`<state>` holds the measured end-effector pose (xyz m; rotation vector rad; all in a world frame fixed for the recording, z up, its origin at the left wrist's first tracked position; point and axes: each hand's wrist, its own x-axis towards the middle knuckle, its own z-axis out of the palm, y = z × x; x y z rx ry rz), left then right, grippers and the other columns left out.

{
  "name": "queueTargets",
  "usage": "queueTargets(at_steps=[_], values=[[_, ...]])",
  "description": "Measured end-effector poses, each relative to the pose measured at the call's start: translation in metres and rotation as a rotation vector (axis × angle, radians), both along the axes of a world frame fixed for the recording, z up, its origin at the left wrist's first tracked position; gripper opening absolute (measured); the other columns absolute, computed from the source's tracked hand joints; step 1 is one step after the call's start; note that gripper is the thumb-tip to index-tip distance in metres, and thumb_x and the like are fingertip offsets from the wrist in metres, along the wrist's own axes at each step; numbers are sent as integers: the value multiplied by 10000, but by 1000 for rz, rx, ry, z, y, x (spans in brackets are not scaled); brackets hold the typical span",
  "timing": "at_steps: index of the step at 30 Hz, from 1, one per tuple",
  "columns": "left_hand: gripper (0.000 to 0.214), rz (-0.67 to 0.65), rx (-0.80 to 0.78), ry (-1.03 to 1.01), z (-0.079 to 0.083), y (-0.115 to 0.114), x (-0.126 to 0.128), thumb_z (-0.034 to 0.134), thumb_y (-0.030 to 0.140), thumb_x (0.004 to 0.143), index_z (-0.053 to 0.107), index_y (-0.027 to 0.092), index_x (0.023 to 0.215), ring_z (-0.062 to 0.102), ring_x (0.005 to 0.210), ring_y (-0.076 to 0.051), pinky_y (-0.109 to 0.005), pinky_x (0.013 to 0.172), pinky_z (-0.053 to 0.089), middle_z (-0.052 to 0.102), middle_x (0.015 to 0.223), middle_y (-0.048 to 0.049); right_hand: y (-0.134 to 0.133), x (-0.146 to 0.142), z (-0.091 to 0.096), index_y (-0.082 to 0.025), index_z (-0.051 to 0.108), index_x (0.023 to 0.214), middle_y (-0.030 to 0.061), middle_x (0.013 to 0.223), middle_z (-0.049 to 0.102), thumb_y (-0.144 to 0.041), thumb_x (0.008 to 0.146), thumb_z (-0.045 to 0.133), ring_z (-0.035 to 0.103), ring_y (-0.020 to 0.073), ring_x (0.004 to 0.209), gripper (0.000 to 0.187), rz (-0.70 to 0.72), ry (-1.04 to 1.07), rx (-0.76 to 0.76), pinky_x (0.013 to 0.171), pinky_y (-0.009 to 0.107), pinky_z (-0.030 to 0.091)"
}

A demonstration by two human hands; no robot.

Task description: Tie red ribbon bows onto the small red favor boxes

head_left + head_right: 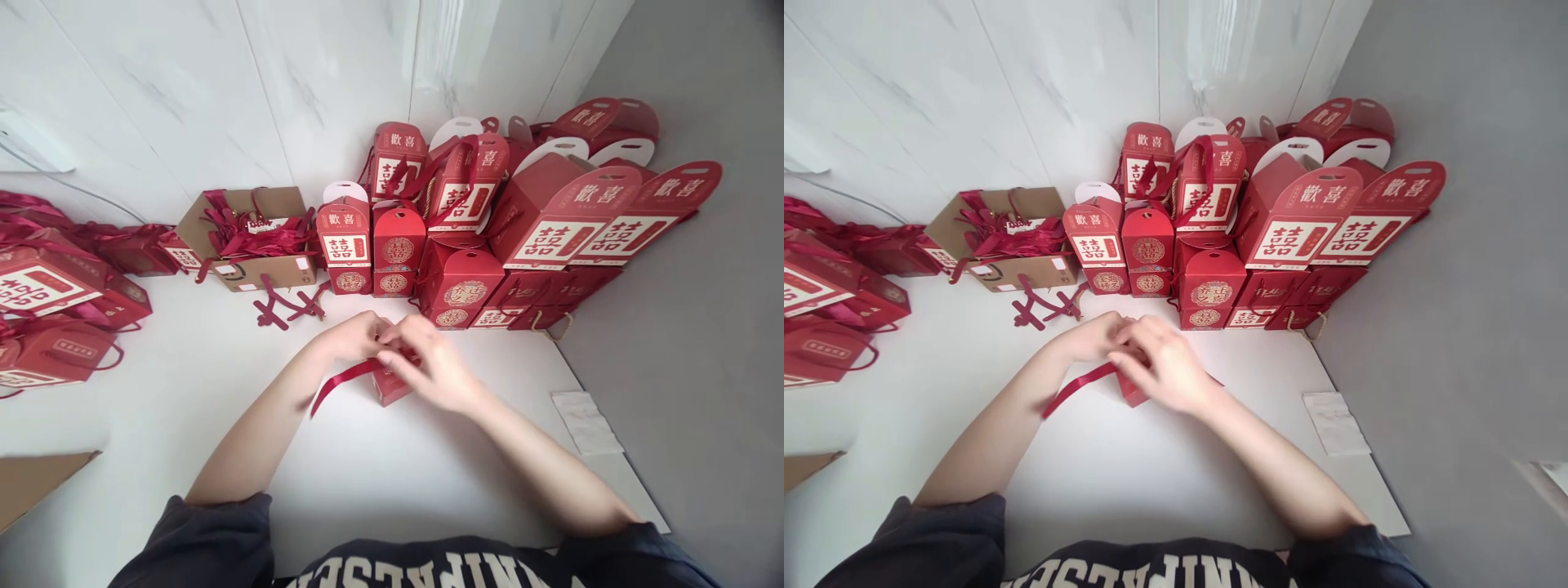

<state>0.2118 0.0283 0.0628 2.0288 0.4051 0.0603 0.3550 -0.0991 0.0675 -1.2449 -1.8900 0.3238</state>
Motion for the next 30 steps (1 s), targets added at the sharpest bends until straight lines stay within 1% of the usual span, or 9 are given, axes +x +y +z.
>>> queueTargets(at_steps=[2, 4, 7, 9, 13, 17, 20, 24, 30], values=[[161, -19, -8, 10, 3, 0, 0, 677, 276, 784, 724, 123, 769, 615, 770, -168, -294, 736, 480, 692, 793, -42, 5, 25, 0, -188, 632, 846, 57, 870, 601, -431, 910, 559, 558, 189, 867, 262, -77, 0, -158, 781, 324, 467], [161, -67, -15, 5, 5, 1, 0, 667, 276, 799, 743, 135, 797, 621, 841, -181, -294, 789, 473, 702, 819, -46, 12, 44, -6, -193, 645, 806, 48, 872, 588, -456, 856, 626, 551, 185, 856, 268, -17, -3, -277, 766, 317, 464], [153, -86, 1, -13, 6, 1, 0, 671, 274, 800, 752, 153, 753, 624, 911, -191, -289, 842, 465, 713, 816, -45, 18, 53, -15, -187, 630, 762, 30, 861, 608, -411, 828, 670, 572, 165, 826, 237, 121, 93, -324, 784, 310, 469], [151, -68, 3, -20, 5, 1, 0, 674, 279, 802, 758, 167, 747, 629, 941, -191, -284, 863, 467, 727, 849, -45, 19, 52, -17, -186, 618, 759, 23, 823, 645, -395, 847, 649, 601, 157, 787, 229, 147, 210, -315, 775, 310, 481], [157, -70, -48, -24, 3, 3, 0, 667, 288, 817, 780, 181, 837, 635, 993, -194, -288, 895, 476, 743, 953, -61, 13, 48, -19, -196, 612, 755, 40, 819, 701, -377, 855, 650, 643, 172, 756, 210, 94, 286, -170, 728, 325, 513], [148, -108, -64, -68, -1, 9, 1, 672, 234, 807, 784, 184, 891, 637, 1034, -197, -306, 957, 472, 745, 978, -71, -2, 46, -22, -205, 629, 820, 70, 877, 720, -233, 906, 588, 655, 188, 838, 100, 201, 11, 71, 753, 343, 532], [152, -108, -51, -72, -2, 11, 1, 658, 190, 809, 785, 185, 891, 636, 1058, -199, -315, 973, 476, 747, 998, -77, -13, 46, -22, -171, 634, 984, 110, 989, 724, -147, 941, 498, 664, 207, 928, 144, 250, -247, 180, 812, 372, 548], [133, -73, -32, -69, 1, 9, 0, 670, 180, 796, 784, 186, 863, 640, 1059, -201, -326, 965, 485, 752, 989, -76, -21, 44, -18, -141, 631, 1064, 140, 1039, 719, -102, 959, 424, 680, 230, 988, 235, 227, -428, 247, 849, 395, 577], [134, -68, 34, -54, 4, 2, 0, 745, 228, 728, 774, 188, 853, 636, 1049, -212, -325, 933, 497, 751, 969, -70, -27, 39, -16, -133, 633, 1055, 150, 1032, 713, -83, 957, 397, 681, 242, 997, 260, 194, -481, 250, 860, 405, 585]])
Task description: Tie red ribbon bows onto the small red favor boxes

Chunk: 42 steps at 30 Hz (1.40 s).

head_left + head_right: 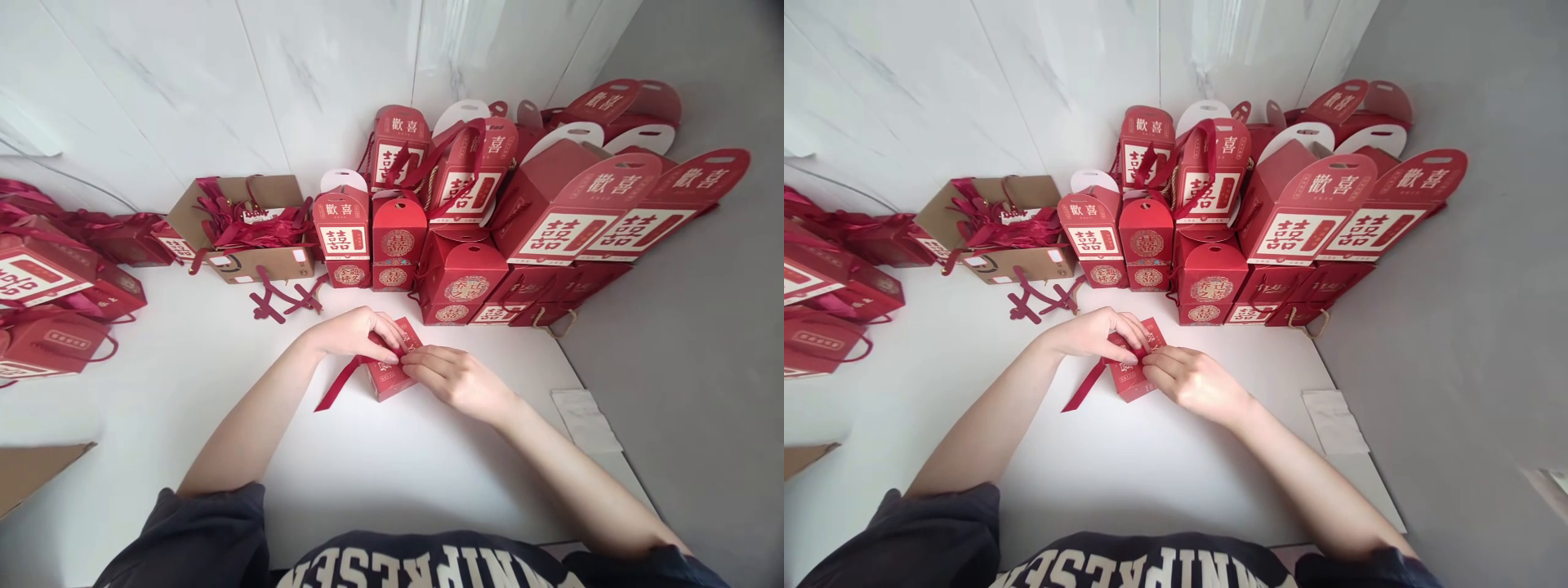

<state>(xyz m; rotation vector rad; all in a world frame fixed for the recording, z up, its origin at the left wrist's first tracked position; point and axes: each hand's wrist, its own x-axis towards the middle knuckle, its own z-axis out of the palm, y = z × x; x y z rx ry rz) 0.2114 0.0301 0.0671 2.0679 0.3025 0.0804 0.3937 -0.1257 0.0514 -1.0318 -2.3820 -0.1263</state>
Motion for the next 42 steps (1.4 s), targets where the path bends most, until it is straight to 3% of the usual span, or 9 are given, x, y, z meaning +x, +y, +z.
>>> queueTargets(at_steps=[3, 6, 11, 16, 19, 24, 32, 38, 42], values=[[83, 84, 74, -3, 1, -8, 2, 724, 199, 730, 766, 185, 800, 652, 980, -210, -303, 871, 508, 752, 900, -54, 1, 2, 1, -161, 629, 1042, 127, 1016, 710, -146, 954, 447, 668, 233, 977, 203, 11, 87, -119, 875, 408, 562], [75, 91, 207, -20, 8, -19, 2, 683, 154, 737, 750, 182, 757, 652, 933, -194, -272, 834, 499, 741, 857, -31, 10, 6, 0, -191, 617, 1030, 88, 976, 696, -236, 930, 527, 648, 210, 920, 142, -12, 309, -291, 862, 387, 538], [116, 187, 530, 3, 17, -42, -4, 615, 145, 776, 725, 184, 771, 648, 769, -134, -231, 705, 478, 701, 924, -5, 36, 7, -8, -207, 596, 1047, 68, 1017, 675, -219, 956, 451, 635, 180, 933, 171, -90, 575, -377, 863, 346, 512], [211, 287, 1017, -95, 3, -57, -14, 489, 142, 885, 693, 175, 841, 638, 692, -122, -240, 618, 448, 698, 881, -13, 46, 4, -14, -207, 664, 987, 63, 955, 681, -225, 942, 498, 625, 181, 890, 173, -80, 524, -353, 838, 334, 503], [200, 313, 1186, -207, -12, -56, -17, 494, 141, 899, 679, 174, 832, 620, 647, -114, -235, 582, 438, 680, 791, -18, 47, 5, -15, -206, 704, 959, 71, 950, 673, -244, 932, 529, 633, 178, 872, 181, -55, 526, -373, 806, 320, 514], [124, 359, 1242, -405, -26, -51, -17, 564, 140, 877, 635, 179, 784, 575, 586, -91, -221, 568, 447, 613, 672, 24, 51, 9, -14, -240, 726, 969, 50, 959, 690, -233, 909, 577, 655, 162, 858, 162, 20, 545, -438, 778, 291, 524], [174, 322, 1377, -422, -22, -55, -19, 608, 119, 851, 569, 165, 688, 482, 529, -89, -236, 521, 422, 513, 587, 40, 47, 7, -13, -214, 655, 942, 51, 893, 661, -170, 860, 575, 607, 174, 779, 123, -38, 460, -351, 721, 317, 514], [62, 286, 1375, -446, -26, -52, -21, 631, 109, 835, 618, 160, 802, 525, 571, -91, -232, 561, 454, 557, 629, 37, 45, 1, -10, -216, 572, 1038, 43, 960, 642, -116, 843, 540, 588, 161, 810, 221, 14, 583, -426, 740, 304, 514], [97, 284, 1359, -455, -27, -51, -22, 647, 99, 818, 635, 153, 898, 546, 572, -97, -240, 542, 455, 591, 653, 34, 46, 3, -7, -211, 565, 956, 33, 881, 625, -76, 803, 535, 567, 174, 807, 206, -51, 560, -318, 782, 336, 490]])
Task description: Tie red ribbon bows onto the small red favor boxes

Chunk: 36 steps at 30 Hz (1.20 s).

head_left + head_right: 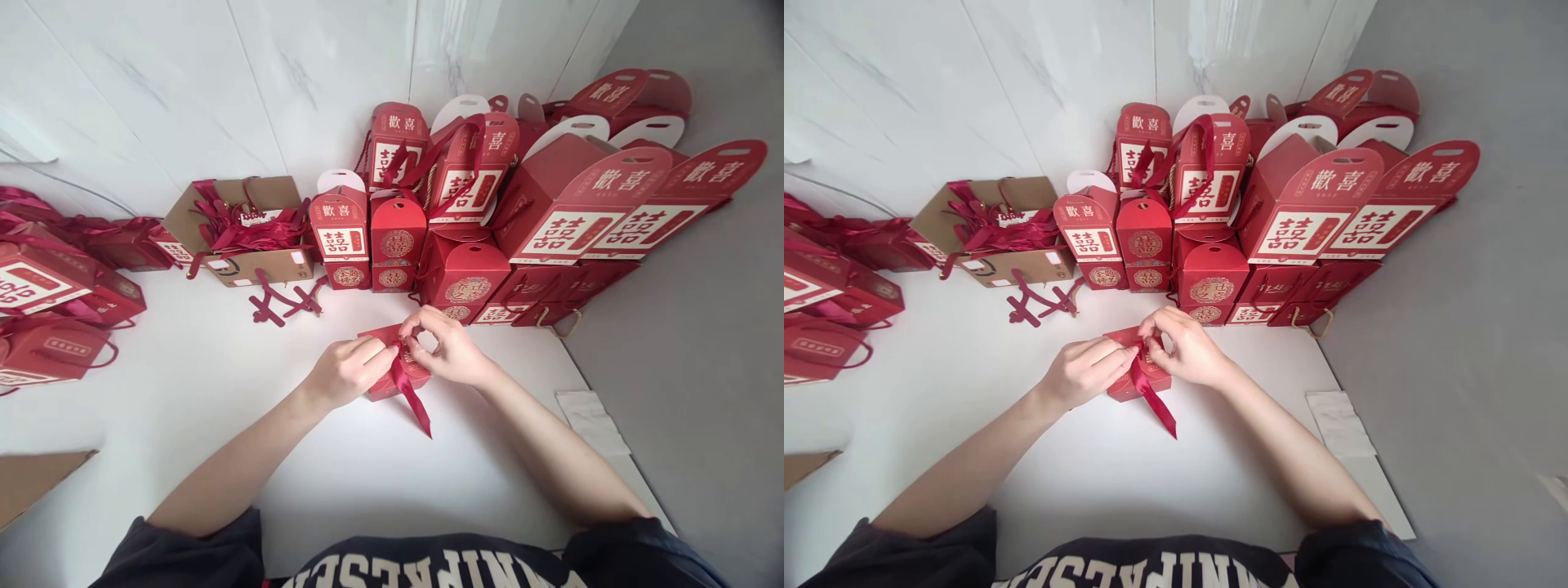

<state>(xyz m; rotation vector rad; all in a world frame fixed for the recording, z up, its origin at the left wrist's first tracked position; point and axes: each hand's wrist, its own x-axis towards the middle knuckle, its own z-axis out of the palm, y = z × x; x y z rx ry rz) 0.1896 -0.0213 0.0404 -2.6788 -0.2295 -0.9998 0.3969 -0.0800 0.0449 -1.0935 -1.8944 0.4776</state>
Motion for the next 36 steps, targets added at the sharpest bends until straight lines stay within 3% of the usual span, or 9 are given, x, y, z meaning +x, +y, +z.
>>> queueTargets(at_steps=[4, 7, 10, 16, 19, 23, 28, 33, 36], values=[[73, -12, 1, -18, 1, 0, 0, 637, 98, 825, 624, 153, 871, 592, 621, -98, -233, 593, 492, 616, 690, 24, 1, 2, 3, -225, 563, 1068, 40, 1012, 666, -79, 805, 554, 597, 197, 944, 301, 49, -63, -22, 935, 402, 443], [66, -8, 1, -13, 1, 0, 0, 626, 93, 831, 614, 156, 850, 577, 590, -90, -229, 571, 485, 600, 665, 34, 1, 2, 2, -232, 573, 1018, 16, 929, 677, -106, 835, 544, 611, 186, 893, 224, 31, -71, 27, 1017, 443, 392], [76, -8, 6, -17, 0, 1, 1, 636, 94, 822, 610, 158, 855, 560, 563, -88, -232, 535, 469, 594, 651, 39, 1, 2, 1, -230, 566, 1011, 21, 926, 661, -99, 795, 563, 595, 205, 930, 253, -23, -116, 52, 1052, 468, 360], [95, -56, 11, -18, 1, 1, 1, 599, 83, 845, 619, 160, 897, 641, 654, -100, -226, 629, 525, 652, 722, 17, -1, -2, 1, -238, 542, 1076, 11, 983, 674, -63, 822, 485, 622, 174, 938, 314, 66, -34, -31, 1092, 457, 325], [143, -98, 22, 11, 4, 3, 0, 611, 73, 835, 625, 142, 959, 647, 643, -108, -230, 614, 529, 670, 730, 9, 0, -3, -2, -223, 540, 985, 8, 892, 646, -58, 808, 484, 601, 169, 867, 248, -41, -54, 31, 1036, 421, 391], [170, -131, 53, 15, 7, 8, -3, 604, 65, 835, 630, 139, 986, 650, 637, -113, -229, 602, 534, 674, 719, 6, 2, 1, -4, -207, 542, 934, 19, 830, 627, -36, 803, 484, 557, 187, 834, 224, -251, -423, 261, 1024, 421, 382], [192, -163, 58, 3, 7, 12, -5, 583, 31, 827, 634, 143, 974, 673, 696, -117, -223, 657, 557, 687, 755, -8, -5, 25, 8, -220, 584, 910, 65, 833, 631, -61, 869, 456, 526, 236, 822, 208, -613, -709, 451, 725, 375, 411], [211, -185, 99, -27, 9, 13, -6, 588, 41, 830, 626, 164, 997, 683, 701, -106, -201, 611, 548, 709, 769, 7, -23, 49, 35, -257, 620, 968, 88, 892, 619, -99, 894, 420, 550, 265, 873, 266, -743, -465, 462, 749, 413, 433], [214, -198, 128, -30, 11, 12, -5, 589, 59, 838, 627, 179, 1011, 691, 716, -105, -192, 572, 530, 715, 779, 13, -26, 45, 45, -259, 614, 1050, 79, 963, 636, -134, 927, 408, 577, 256, 936, 270, -484, -265, 255, 832, 425, 466]])
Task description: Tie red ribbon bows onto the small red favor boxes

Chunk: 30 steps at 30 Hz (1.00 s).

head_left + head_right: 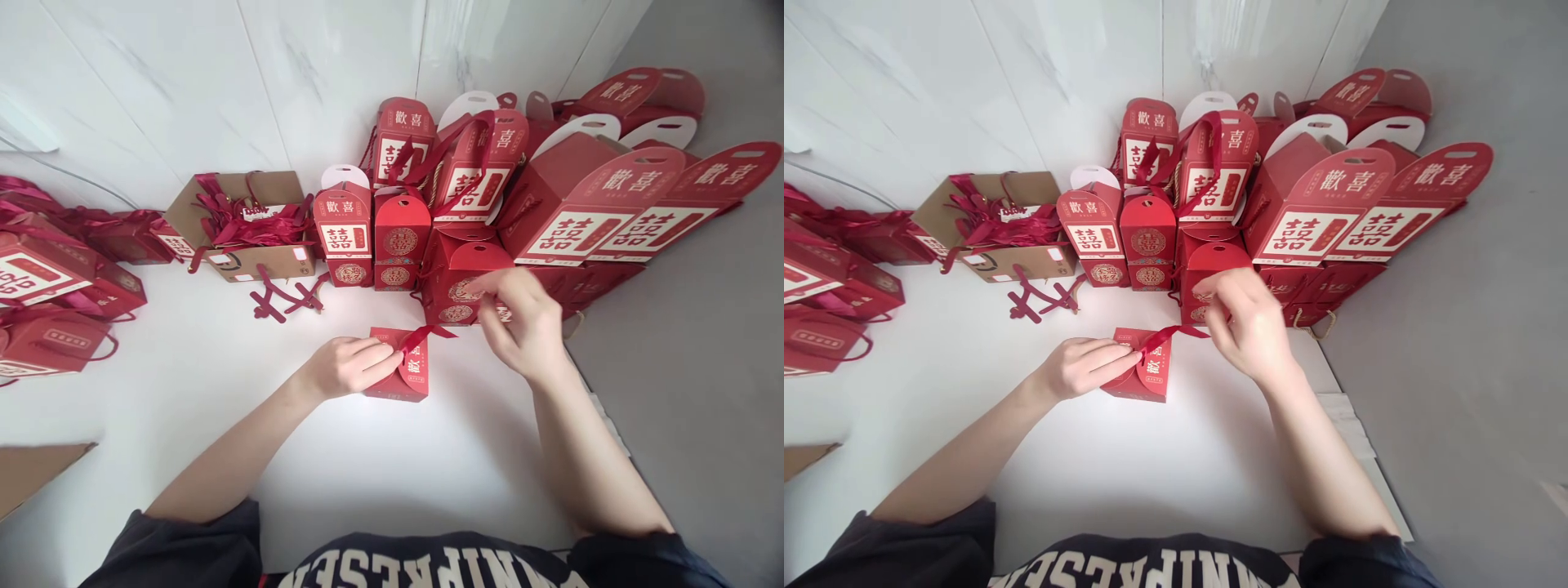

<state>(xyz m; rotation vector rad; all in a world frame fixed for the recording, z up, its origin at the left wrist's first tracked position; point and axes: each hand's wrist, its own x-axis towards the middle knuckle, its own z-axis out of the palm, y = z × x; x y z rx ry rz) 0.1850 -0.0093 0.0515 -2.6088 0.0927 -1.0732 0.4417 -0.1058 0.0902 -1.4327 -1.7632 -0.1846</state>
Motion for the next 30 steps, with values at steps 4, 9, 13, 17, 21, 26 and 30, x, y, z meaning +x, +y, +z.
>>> queueTargets(at_steps=[4, 9, 13, 17, 21, 26, 30], values=[[185, -16, 23, 28, 3, -3, 2, 605, 78, 839, 638, 177, 992, 689, 699, -101, -194, 548, 513, 726, 800, 10, 12, -20, -9, -241, 627, 1062, 85, 1166, 607, -283, 985, 414, 546, 243, 1118, 230, 387, 165, -380, 981, 430, 437], [150, -25, 32, 19, 5, -5, 2, 602, 82, 847, 644, 170, 961, 681, 671, -94, -200, 550, 504, 736, 811, 12, 29, -33, -36, -203, 600, 854, 79, 1283, 548, -421, 989, 407, 486, 212, 1247, 321, 594, 425, -673, 1072, 407, 375], [160, -38, 29, 11, 6, -5, 3, 630, 70, 819, 649, 134, 964, 656, 622, -100, -217, 512, 482, 725, 791, -6, 30, -31, -39, -193, 572, 823, 78, 1324, 529, -440, 965, 464, 479, 210, 1266, 304, 642, 537, -705, 1080, 399, 362], [145, -53, 81, 16, 5, -6, 3, 629, 69, 812, 664, 123, 942, 647, 618, -107, -227, 493, 466, 721, 792, -22, 30, -31, -37, -194, 622, 846, 80, 1346, 531, -463, 972, 428, 476, 216, 1282, 355, 683, 562, -764, 1077, 399, 375], [152, -62, 114, 22, 3, -6, 1, 617, 98, 824, 671, 147, 958, 656, 666, -115, -228, 515, 471, 725, 825, -30, 30, -32, -37, -207, 664, 905, 75, 1389, 526, -467, 978, 409, 454, 226, 1315, 371, 703, 545, -776, 1105, 423, 351], [183, -65, 42, 20, -1, -5, 2, 612, 99, 832, 658, 170, 995, 643, 660, -103, -214, 520, 461, 719, 835, -17, 30, -31, -37, -207, 683, 970, 93, 1370, 552, -468, 958, 460, 454, 242, 1326, 344, 720, 537, -808, 1092, 435, 351], [116, 19, -395, 67, 1, -8, 3, 618, 151, 857, 659, 190, 958, 618, 633, -89, -199, 578, 481, 688, 768, 7, 30, -27, -35, -174, 607, 709, 109, 1247, 622, -428, 899, 586, 445, 259, 1334, 318, 749, 529, -796, 1026, 410, 386]])
